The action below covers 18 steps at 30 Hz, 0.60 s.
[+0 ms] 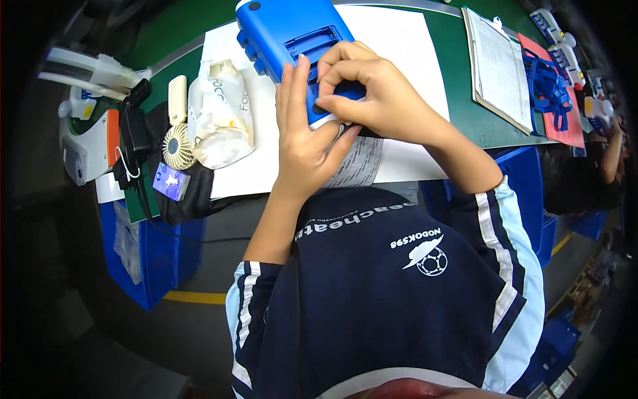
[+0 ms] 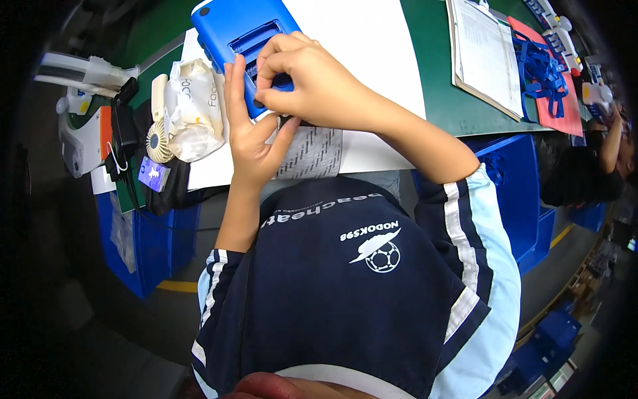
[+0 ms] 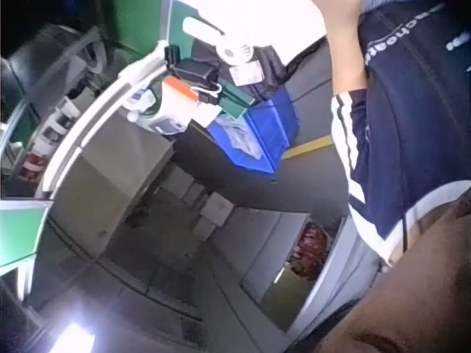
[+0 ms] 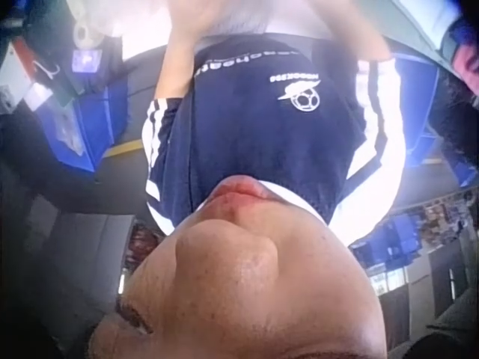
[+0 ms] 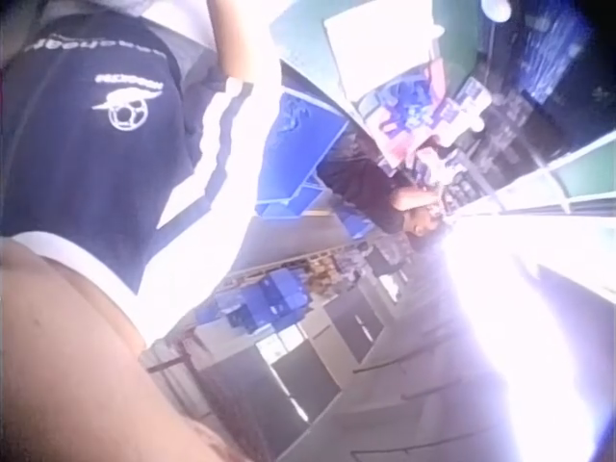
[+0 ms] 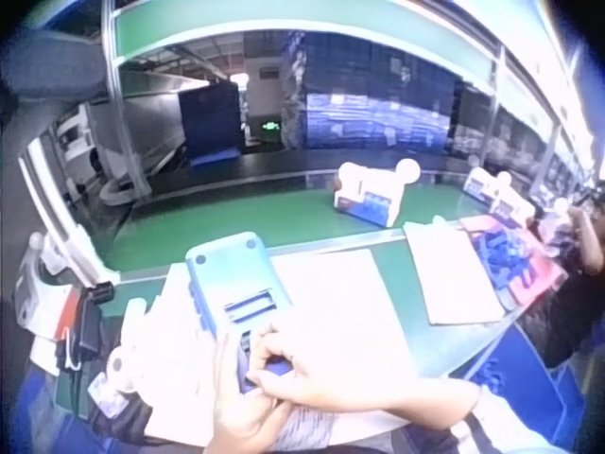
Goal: Carefully attaching patterned adhesive strips to the blue plastic components of toy housings on an assembly line.
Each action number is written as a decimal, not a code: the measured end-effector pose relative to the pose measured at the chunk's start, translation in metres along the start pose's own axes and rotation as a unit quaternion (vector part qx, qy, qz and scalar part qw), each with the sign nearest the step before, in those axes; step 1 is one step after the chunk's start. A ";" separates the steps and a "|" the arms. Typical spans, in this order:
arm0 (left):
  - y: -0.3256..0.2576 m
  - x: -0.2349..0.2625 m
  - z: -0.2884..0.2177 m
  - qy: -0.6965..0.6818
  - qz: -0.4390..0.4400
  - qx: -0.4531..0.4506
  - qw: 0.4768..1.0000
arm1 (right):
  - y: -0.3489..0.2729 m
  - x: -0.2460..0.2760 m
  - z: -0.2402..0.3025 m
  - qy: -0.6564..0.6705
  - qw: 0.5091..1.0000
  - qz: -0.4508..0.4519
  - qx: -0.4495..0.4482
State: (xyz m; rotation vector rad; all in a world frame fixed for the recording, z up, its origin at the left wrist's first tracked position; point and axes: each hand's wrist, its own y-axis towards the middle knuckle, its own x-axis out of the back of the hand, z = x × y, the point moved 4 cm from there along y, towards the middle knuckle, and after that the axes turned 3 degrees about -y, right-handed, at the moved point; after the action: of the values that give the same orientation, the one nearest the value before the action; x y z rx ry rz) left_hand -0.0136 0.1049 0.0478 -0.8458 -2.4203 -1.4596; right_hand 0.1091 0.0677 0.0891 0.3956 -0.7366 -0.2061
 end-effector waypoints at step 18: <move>0.000 -0.001 0.000 -0.001 -0.004 0.000 1.000 | 0.000 -0.001 -0.001 -0.039 0.999 -0.004 0.014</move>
State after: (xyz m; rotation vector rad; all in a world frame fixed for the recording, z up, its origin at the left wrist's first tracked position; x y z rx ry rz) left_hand -0.0123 0.1046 0.0472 -0.8380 -2.4282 -1.4616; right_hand 0.1088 0.0682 0.0882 0.4199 -0.8150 -0.2196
